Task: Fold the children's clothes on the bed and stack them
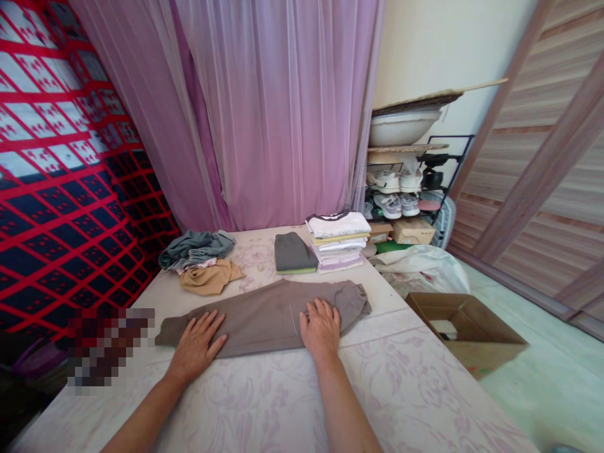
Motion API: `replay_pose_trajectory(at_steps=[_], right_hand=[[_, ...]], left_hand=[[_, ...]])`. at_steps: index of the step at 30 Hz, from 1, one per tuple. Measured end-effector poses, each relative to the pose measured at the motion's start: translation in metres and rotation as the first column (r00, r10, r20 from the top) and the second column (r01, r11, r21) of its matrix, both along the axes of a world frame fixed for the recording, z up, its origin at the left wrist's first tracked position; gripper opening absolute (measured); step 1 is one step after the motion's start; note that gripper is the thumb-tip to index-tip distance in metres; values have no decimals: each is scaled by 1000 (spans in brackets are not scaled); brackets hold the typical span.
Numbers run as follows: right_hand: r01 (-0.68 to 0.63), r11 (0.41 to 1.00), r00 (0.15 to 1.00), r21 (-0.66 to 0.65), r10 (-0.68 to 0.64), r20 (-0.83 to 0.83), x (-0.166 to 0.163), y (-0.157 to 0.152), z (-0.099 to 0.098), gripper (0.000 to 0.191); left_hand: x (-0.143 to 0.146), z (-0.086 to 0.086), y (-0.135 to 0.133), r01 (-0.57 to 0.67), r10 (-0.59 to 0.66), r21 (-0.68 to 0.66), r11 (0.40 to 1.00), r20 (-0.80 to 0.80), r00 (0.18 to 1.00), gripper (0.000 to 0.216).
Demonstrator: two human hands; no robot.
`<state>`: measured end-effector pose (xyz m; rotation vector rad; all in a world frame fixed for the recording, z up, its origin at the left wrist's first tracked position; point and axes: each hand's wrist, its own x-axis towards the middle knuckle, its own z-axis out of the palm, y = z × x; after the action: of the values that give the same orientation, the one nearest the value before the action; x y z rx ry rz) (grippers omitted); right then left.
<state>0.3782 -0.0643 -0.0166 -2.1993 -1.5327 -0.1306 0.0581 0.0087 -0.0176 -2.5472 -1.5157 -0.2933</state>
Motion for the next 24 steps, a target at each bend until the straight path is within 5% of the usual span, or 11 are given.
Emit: replay_pose_trajectory(at_steps=[24], right_hand=[[19, 1000, 999, -17, -20, -29, -3, 2, 7, 37]], left_hand=[[7, 10, -4, -79, 78, -27, 996, -47, 996, 54]])
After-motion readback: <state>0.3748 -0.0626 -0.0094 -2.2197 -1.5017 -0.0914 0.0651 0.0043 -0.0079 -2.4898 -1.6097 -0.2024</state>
